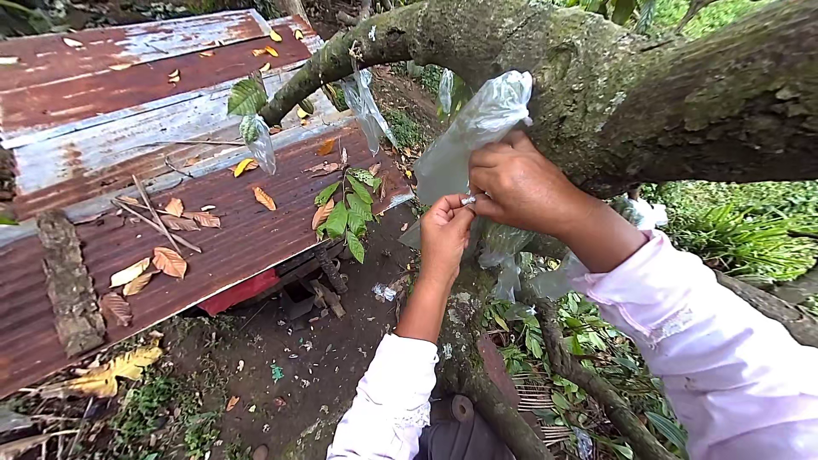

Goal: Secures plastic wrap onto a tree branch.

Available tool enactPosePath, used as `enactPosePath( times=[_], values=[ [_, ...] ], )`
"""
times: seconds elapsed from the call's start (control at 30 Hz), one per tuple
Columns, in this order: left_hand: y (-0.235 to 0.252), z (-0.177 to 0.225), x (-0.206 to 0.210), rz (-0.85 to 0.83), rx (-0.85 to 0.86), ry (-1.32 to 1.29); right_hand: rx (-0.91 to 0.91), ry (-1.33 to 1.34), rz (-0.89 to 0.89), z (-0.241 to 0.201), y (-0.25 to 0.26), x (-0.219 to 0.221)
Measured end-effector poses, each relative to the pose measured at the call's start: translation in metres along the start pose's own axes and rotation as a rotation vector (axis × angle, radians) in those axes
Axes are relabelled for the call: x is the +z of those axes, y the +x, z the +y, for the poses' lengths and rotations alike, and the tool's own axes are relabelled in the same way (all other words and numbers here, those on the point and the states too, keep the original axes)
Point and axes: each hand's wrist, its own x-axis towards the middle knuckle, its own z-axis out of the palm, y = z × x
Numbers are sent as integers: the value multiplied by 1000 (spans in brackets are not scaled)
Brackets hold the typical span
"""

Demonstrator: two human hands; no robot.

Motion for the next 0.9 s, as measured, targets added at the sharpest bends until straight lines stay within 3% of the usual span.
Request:
enactPosePath(
  times=[0.17,0.37,0.5,0.9],
  values=[
    [4,-3,-1,-24,90,83,59,130,3,-1,3,-4],
    [5,-8,-9,-77,-232,-385,105,128,-66,-2,3,-3],
    [6,-9,-12,-160,-305,-612,137,60,-93,-5,4,-1],
    [5,-16,-14,-106,-274,-526,110,110,-109,-1,5,-2]
  ],
)
